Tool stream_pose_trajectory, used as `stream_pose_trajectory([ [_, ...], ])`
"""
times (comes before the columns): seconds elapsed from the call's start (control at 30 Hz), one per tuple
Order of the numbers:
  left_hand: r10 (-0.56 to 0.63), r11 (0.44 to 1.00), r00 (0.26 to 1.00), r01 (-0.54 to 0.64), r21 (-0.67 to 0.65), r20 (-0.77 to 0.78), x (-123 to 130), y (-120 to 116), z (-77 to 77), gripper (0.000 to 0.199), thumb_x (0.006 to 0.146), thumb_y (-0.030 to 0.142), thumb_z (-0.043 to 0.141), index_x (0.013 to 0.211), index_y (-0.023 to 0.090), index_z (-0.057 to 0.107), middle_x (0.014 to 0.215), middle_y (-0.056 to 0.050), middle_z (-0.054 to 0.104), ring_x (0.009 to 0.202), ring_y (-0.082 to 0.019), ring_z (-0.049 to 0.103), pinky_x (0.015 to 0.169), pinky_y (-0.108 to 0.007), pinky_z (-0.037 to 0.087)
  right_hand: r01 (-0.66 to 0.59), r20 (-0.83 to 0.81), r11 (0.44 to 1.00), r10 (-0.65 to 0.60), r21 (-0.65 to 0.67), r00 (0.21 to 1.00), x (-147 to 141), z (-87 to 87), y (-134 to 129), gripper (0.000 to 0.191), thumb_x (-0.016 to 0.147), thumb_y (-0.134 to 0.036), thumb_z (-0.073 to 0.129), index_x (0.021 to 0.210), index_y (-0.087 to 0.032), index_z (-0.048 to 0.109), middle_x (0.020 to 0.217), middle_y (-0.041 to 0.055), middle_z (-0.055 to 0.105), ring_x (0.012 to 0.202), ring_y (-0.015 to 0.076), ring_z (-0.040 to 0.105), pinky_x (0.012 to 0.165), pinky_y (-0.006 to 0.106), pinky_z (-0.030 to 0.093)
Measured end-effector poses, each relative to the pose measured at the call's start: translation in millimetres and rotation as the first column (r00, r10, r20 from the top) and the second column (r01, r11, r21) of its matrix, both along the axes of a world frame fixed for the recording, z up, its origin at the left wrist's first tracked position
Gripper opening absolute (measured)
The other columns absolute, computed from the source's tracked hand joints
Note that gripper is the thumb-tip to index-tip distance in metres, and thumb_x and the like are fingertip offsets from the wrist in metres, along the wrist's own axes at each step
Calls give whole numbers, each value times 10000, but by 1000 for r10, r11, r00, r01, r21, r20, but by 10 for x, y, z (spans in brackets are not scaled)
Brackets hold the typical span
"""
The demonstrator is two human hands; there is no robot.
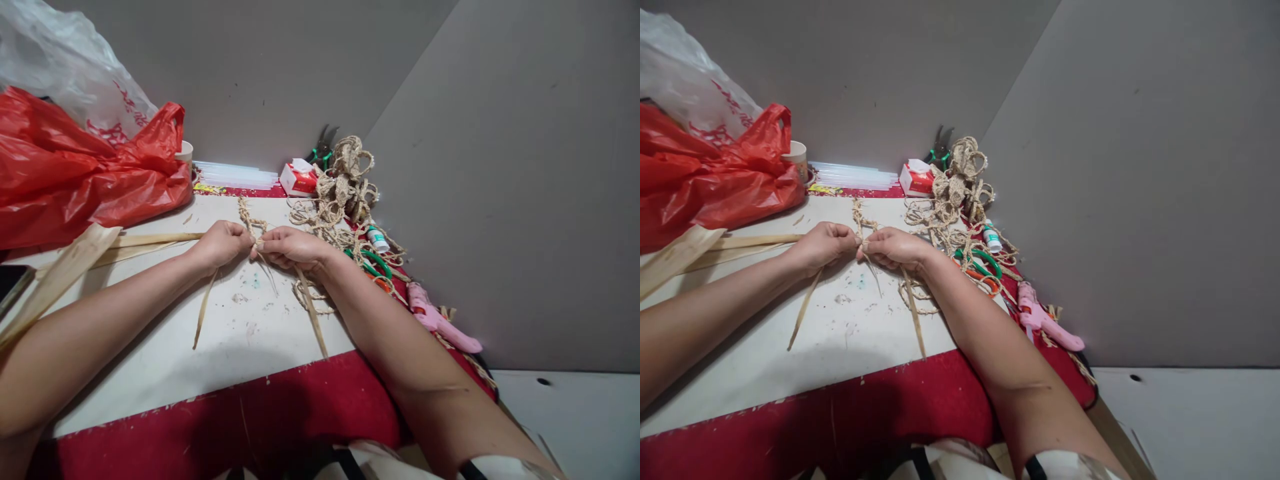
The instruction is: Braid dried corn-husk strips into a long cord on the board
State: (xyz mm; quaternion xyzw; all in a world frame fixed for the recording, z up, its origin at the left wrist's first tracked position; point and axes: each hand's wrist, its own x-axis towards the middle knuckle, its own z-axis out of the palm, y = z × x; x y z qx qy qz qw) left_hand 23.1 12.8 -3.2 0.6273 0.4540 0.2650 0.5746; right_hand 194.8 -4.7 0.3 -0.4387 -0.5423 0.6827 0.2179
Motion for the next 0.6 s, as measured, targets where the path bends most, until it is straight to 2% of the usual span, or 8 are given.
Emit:
stream_pose_trajectory([
  [0.23, 80, 992, 995, -73, -105, 64, 10, 29, -36, 176, 694, 229, 604, 556, 154, 526, 349, 82, 319, 299, -38, 222, 353, -227, 144, 17, 135, 997, -27, 76, 991, 134, 117, 3, 205, 816, -290, 569, 776, -94, 613, 435, -98, 309, 347, 17, 224, 335, 148, 153],
  [0.3, 98, 986, 992, -86, -142, 81, 15, 16, -40, 205, 701, 207, 598, 532, 160, 491, 336, 83, 315, 288, -38, 220, 348, -226, 139, 5, 213, 992, -32, 128, 977, 177, 152, 3, 210, 821, -296, 564, 774, -99, 621, 449, -76, 376, 358, 25, 274, 345, 159, 195],
  [0.37, 112, 981, 990, -98, -165, 80, 16, -5, -40, 204, 709, 191, 590, 534, 161, 489, 324, 84, 313, 279, -40, 218, 346, -226, 131, 17, 321, 976, -87, 216, 943, 207, 220, -4, 189, 817, -280, 571, 772, -107, 632, 520, -19, 507, 407, 46, 380, 378, 175, 284],
  [0.43, 125, 979, 989, -111, -169, 73, 13, -26, -42, 184, 713, 177, 588, 549, 159, 506, 313, 84, 314, 274, -42, 218, 347, -224, 124, 73, 388, 931, -220, 358, 895, 207, 336, -13, 129, 800, -233, 590, 774, -117, 640, 649, 46, 610, 511, 82, 494, 455, 201, 379],
  [0.5, 123, 981, 989, -109, -160, 80, 8, -43, -48, 209, 713, 165, 598, 532, 157, 493, 305, 84, 306, 274, -40, 218, 349, -223, 114, 138, 360, 854, -350, 501, 865, 148, 503, -26, 58, 782, -172, 599, 771, -132, 640, 731, 75, 642, 619, 118, 565, 543, 229, 437],
  [0.6, 126, 980, 989, -112, -164, 78, 8, -60, -59, 237, 737, 172, 610, 528, 141, 502, 323, 78, 313, 287, -41, 234, 348, -220, 140, 149, 275, 755, -405, 639, 872, -120, 793, -69, 57, 782, -134, 588, 748, -152, 630, 739, 69, 644, 677, 143, 603, 618, 263, 468],
])
